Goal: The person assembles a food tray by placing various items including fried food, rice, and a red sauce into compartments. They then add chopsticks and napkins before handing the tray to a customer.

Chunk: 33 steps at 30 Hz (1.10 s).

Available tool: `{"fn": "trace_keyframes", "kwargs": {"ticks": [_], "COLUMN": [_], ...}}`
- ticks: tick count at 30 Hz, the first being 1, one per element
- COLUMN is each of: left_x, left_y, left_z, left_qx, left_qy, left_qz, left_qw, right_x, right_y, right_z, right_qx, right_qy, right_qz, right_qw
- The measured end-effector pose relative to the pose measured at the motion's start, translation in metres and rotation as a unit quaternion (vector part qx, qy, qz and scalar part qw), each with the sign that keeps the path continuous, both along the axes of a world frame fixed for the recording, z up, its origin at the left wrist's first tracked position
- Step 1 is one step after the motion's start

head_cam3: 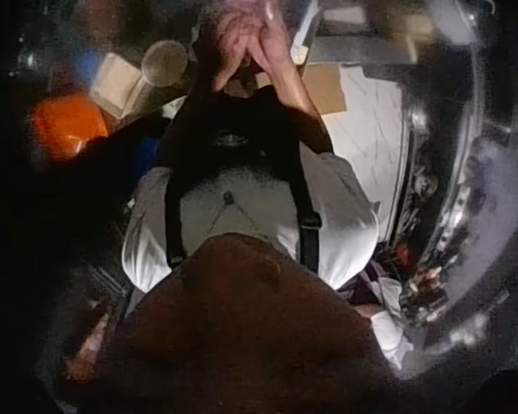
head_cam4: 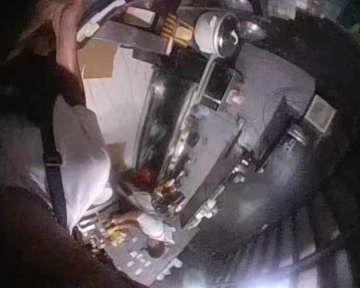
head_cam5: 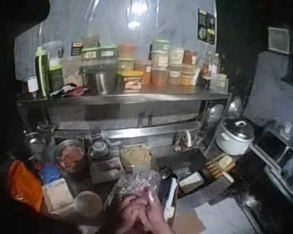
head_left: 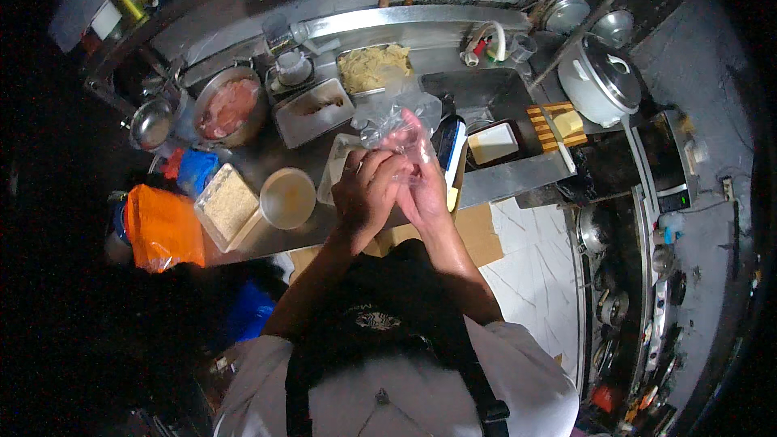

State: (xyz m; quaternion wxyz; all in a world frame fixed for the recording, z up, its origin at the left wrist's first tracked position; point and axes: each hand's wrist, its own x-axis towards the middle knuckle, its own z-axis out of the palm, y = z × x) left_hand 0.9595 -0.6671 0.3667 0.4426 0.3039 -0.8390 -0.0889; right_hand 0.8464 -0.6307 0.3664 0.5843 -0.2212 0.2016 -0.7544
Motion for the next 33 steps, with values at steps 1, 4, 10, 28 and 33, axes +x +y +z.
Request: {"fn": "trace_keyframes", "kwargs": {"ticks": [1,4,10,28,33], "left_x": [-0.003,0.0,0.006,-0.027,-0.035], "left_y": [-0.005,-0.004,0.005,0.02,0.035], "left_z": [0.001,0.014,0.032,0.076,0.076], "left_qx": [-0.011,-0.011,0.077,-0.036,-0.049], "left_qy": [0.009,0.032,0.105,0.064,0.1], "left_qz": [-0.007,-0.04,-0.154,-0.332,-0.367], "left_qw": [1.0,0.999,0.98,0.94,0.923], "right_x": [0.0,-0.004,-0.003,-0.046,-0.046], "right_y": [-0.002,-0.003,-0.003,0.068,0.083], "right_z": [0.006,0.012,0.013,0.084,0.087], "right_qx": [-0.008,-0.037,-0.06,0.134,0.166], "right_qy": [0.02,0.038,0.146,0.834,0.81], "right_qz": [-0.027,-0.085,-0.146,-0.34,-0.397], "right_qw": [0.999,0.995,0.977,0.414,0.399]}}
